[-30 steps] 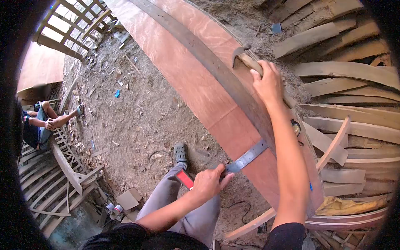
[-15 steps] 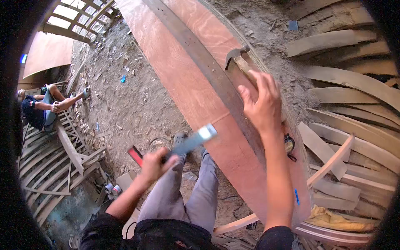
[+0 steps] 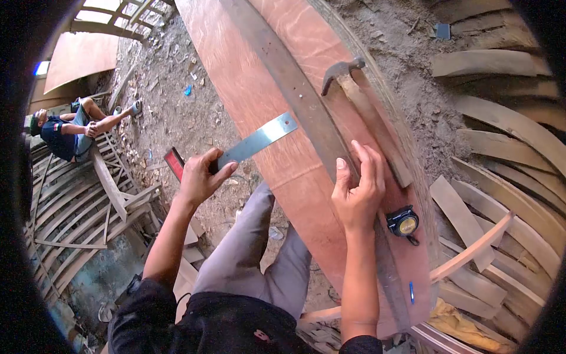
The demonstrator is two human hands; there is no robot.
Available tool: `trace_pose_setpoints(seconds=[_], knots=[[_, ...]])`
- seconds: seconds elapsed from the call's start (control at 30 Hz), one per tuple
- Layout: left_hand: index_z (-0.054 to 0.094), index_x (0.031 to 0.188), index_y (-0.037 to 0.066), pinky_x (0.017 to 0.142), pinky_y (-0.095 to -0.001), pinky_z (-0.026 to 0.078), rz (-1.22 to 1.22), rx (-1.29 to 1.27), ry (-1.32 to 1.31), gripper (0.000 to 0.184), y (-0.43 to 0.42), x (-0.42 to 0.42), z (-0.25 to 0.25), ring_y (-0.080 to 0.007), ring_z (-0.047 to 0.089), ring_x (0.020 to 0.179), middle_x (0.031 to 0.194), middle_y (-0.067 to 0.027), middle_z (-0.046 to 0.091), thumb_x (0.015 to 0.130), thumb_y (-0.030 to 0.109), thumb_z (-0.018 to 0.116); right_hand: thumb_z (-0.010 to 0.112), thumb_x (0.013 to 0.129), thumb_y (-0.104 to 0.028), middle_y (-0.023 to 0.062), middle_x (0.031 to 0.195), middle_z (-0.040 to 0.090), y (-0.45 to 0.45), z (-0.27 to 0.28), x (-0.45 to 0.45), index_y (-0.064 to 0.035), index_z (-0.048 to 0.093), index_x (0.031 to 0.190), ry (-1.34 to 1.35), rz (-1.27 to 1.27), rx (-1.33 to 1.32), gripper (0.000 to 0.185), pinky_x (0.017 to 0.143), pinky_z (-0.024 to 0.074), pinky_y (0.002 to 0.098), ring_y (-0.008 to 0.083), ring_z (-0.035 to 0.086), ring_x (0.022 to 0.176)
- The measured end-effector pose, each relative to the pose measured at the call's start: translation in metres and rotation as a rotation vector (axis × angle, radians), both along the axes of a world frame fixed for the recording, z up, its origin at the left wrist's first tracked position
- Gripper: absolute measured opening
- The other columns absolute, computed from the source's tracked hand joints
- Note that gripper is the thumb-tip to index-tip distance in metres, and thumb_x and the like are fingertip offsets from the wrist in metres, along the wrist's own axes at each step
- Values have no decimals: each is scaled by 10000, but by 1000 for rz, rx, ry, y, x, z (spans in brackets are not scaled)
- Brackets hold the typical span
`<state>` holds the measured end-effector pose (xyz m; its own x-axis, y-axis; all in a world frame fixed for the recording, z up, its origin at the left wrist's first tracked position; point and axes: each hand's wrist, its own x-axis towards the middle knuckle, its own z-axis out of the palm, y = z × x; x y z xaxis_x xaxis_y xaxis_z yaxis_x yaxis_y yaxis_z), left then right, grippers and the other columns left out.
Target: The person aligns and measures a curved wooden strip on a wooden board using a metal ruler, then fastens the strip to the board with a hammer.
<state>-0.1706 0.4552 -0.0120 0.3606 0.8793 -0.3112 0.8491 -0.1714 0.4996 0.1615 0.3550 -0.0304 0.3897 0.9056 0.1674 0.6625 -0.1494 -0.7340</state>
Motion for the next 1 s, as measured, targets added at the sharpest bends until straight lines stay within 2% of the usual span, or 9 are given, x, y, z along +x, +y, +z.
trace_pose_setpoints(seconds=[0.07, 0.23, 0.43, 0.57, 0.83, 0.93, 1.0], knots=[[720, 966, 14, 563, -388, 467, -13, -8, -46, 394, 7, 0, -5, -253, 590, 543, 651, -143, 585, 937, 385, 848, 717, 1031, -207, 238, 1216, 686, 4, -2, 0, 16, 668, 1325, -11, -8, -31, 373, 982, 549, 497, 429, 673, 1144], [720, 961, 21, 587, -398, 471, -35, -73, -94, 389, 19, -6, -11, -268, 617, 579, 681, -152, 608, 932, 388, 845, 745, 1006, -215, 208, 1205, 696, 8, -1, -3, 14, 670, 1332, -12, -30, -68, 405, 950, 556, 471, 386, 683, 1083], [721, 968, 9, 575, -395, 464, -25, -136, -96, 396, 24, -5, -7, -260, 603, 575, 682, -153, 603, 933, 383, 847, 787, 975, -280, 201, 1247, 682, 25, 5, -8, 10, 663, 1352, -134, 115, -107, 492, 1016, 502, 511, 405, 646, 1149], [716, 958, 7, 566, -386, 451, 1, -157, -113, 393, 20, -4, -9, -228, 585, 569, 672, -139, 591, 931, 375, 852, 834, 928, -347, 218, 1284, 639, 49, 3, -20, -2, 644, 1392, -180, 138, -140, 609, 1011, 490, 541, 427, 611, 1168], [707, 940, 6, 550, -369, 422, 38, -184, -135, 385, 15, -1, -9, -187, 538, 559, 643, -106, 558, 931, 360, 857, 891, 860, -340, 205, 1270, 623, 56, -2, -20, -19, 646, 1391, -176, 136, -138, 667, 1007, 500, 538, 418, 608, 1159], [727, 949, 25, 586, -411, 511, 45, -218, -92, 427, 12, -1, -11, -291, 686, 600, 678, -169, 658, 924, 435, 843, 892, 859, -338, 204, 1268, 623, 55, -3, -19, -19, 645, 1392, -183, 136, -134, 668, 1005, 501, 536, 415, 609, 1155], [725, 951, 24, 584, -413, 508, 50, -213, -87, 431, 11, 1, -10, -297, 685, 597, 673, -170, 655, 925, 439, 841, 892, 859, -337, 203, 1268, 623, 55, -4, -18, -17, 643, 1393, -185, 134, -133, 670, 1004, 501, 536, 414, 609, 1152]])
